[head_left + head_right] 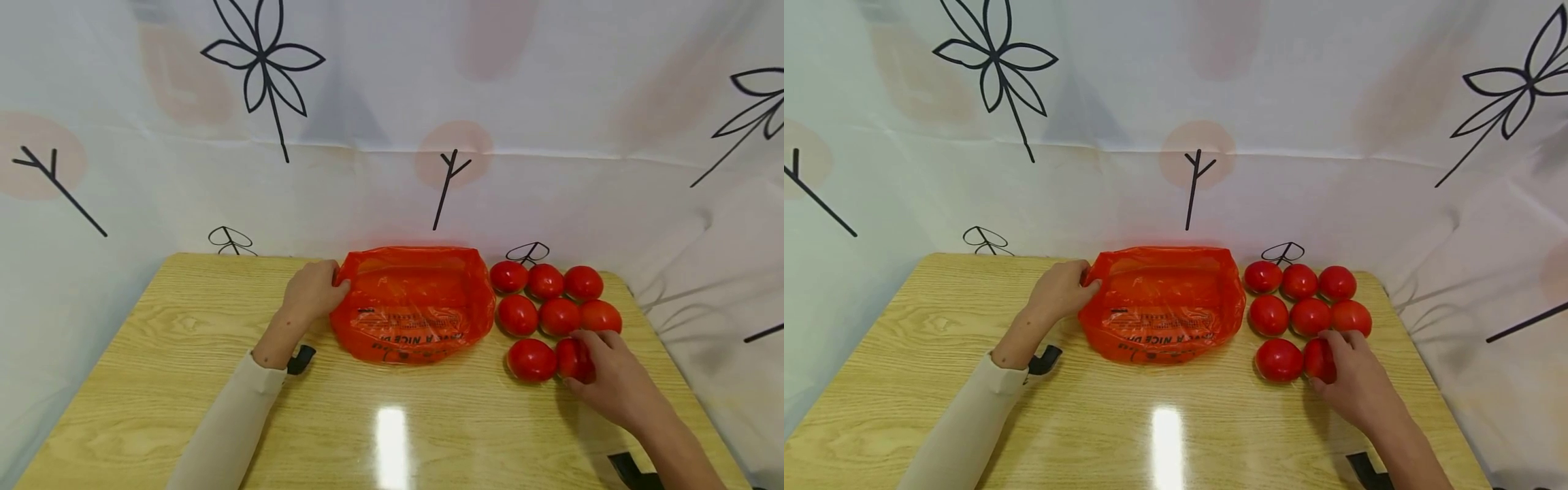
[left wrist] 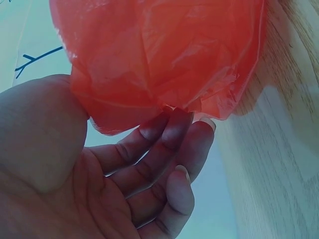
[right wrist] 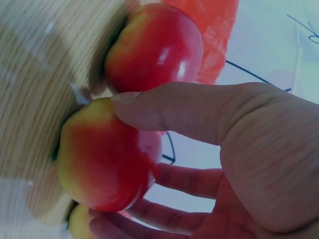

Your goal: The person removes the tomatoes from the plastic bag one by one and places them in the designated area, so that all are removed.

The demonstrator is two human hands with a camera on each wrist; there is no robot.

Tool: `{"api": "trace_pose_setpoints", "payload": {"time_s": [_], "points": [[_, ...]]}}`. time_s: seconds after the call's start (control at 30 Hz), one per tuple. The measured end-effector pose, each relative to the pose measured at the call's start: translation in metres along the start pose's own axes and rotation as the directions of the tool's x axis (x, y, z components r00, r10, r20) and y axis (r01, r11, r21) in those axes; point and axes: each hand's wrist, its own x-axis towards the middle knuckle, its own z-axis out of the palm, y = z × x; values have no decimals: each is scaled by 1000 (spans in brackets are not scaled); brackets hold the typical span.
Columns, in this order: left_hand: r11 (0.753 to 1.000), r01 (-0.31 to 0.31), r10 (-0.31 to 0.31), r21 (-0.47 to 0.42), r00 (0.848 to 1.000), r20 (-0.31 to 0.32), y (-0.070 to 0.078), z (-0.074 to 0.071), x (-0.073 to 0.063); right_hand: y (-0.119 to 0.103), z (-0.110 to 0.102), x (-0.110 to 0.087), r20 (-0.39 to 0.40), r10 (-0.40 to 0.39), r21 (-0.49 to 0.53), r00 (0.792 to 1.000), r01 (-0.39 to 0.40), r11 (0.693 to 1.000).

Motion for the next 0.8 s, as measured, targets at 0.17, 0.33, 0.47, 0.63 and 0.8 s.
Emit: {"api": "trace_pose_setpoints", "payload": {"time_s": [0.17,0.33,0.47,0.63,0.8], "points": [[1000,-4,4,0,1000,-1,1,0,-1,0,-4,-2,-25,-13,13,1000,14,1000],[1000,5,-5,2,1000,-1,3,-1,-1,3,-10,-3,-110,-72,24,991,75,997],[1000,11,-10,-16,1000,8,5,-3,-2,3,-16,1,-210,-85,32,974,93,995],[999,6,-7,-39,1000,-16,3,-7,-5,0,-19,9,-321,-49,59,946,71,996],[998,-7,3,-63,998,-58,-1,-13,-7,0,-17,16,-356,-29,66,934,56,996]]}}
